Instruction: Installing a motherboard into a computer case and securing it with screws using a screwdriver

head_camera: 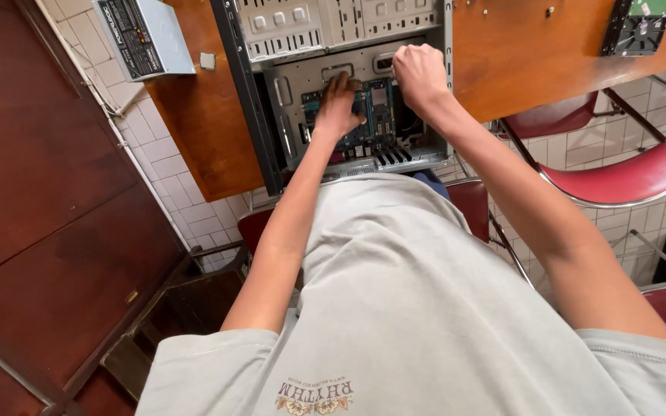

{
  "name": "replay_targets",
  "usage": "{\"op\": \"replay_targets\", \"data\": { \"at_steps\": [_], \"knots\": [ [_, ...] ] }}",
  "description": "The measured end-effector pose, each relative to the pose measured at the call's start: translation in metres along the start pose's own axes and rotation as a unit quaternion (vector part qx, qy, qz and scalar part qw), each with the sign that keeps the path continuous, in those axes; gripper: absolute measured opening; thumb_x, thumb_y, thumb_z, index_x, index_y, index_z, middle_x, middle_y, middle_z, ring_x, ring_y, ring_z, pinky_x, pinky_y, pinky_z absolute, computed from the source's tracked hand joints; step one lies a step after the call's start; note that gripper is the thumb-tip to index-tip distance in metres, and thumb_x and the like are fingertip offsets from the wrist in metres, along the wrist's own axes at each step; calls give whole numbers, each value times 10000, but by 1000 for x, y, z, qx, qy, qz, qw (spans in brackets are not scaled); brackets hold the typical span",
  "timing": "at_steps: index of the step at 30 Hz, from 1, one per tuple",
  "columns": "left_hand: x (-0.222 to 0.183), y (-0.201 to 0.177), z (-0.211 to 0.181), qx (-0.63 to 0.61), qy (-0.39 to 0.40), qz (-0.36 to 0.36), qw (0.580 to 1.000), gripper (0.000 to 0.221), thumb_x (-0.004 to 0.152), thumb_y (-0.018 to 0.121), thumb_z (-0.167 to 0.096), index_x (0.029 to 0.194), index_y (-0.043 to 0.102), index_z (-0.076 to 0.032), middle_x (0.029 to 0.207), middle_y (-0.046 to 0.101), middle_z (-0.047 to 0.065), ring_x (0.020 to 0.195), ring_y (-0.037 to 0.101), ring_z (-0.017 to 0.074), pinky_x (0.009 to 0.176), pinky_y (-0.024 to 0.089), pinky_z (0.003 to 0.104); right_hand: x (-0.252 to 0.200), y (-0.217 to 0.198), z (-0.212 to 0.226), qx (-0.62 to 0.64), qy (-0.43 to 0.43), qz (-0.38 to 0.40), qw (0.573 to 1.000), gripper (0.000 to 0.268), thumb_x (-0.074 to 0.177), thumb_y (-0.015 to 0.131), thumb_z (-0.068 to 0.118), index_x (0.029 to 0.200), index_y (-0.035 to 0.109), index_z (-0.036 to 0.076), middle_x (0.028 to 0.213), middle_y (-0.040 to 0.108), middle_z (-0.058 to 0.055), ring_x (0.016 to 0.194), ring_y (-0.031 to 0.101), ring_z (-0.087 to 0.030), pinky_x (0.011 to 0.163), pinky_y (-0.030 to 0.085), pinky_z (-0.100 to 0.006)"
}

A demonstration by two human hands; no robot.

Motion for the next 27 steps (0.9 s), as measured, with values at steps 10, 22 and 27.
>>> {"op": "replay_targets", "data": {
  "at_steps": [10, 22, 27],
  "knots": [
    [10, 5, 1, 4, -2, -11, 1000, 806, 730, 933, -273, 1392, 526, -62, 1467, 421, 156, 1400, 363, 413, 1151, 407, 534, -11, -33, 5, 172, -23, 11, 985, 102, 1009, 539, -122, 1091, 597, -105, 987, 628, -243, 642, 621, -277, 500, 594, -356],
    [8, -4, -2, -20, -40, 40, 998, 868, 766, 922, -293, 1470, 458, -86, 1616, 288, 163, 1503, 220, 407, 1217, 303, 518, -16, -42, -8, 370, 188, 93, 905, 578, 924, 789, 147, 1316, 417, -54, 1250, 488, -302, 1080, 588, -396, 914, 536, -470],
    [9, 1, 5, -24, -6, 41, 999, 793, 777, 890, -332, 1426, 490, -116, 1513, 367, 124, 1448, 289, 384, 1153, 385, 531, -3, -32, -8, 214, 24, 14, 976, 272, 822, 508, -272, 961, 556, -44, 931, 610, -219, 734, 626, -363, 591, 570, -480]
  ]
}}
Point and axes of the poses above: each hand's wrist, its own x-axis towards the middle knuckle, its own y-axis out of the palm, z = x × y, the point moved 5 cm from there along x, towards the middle knuckle
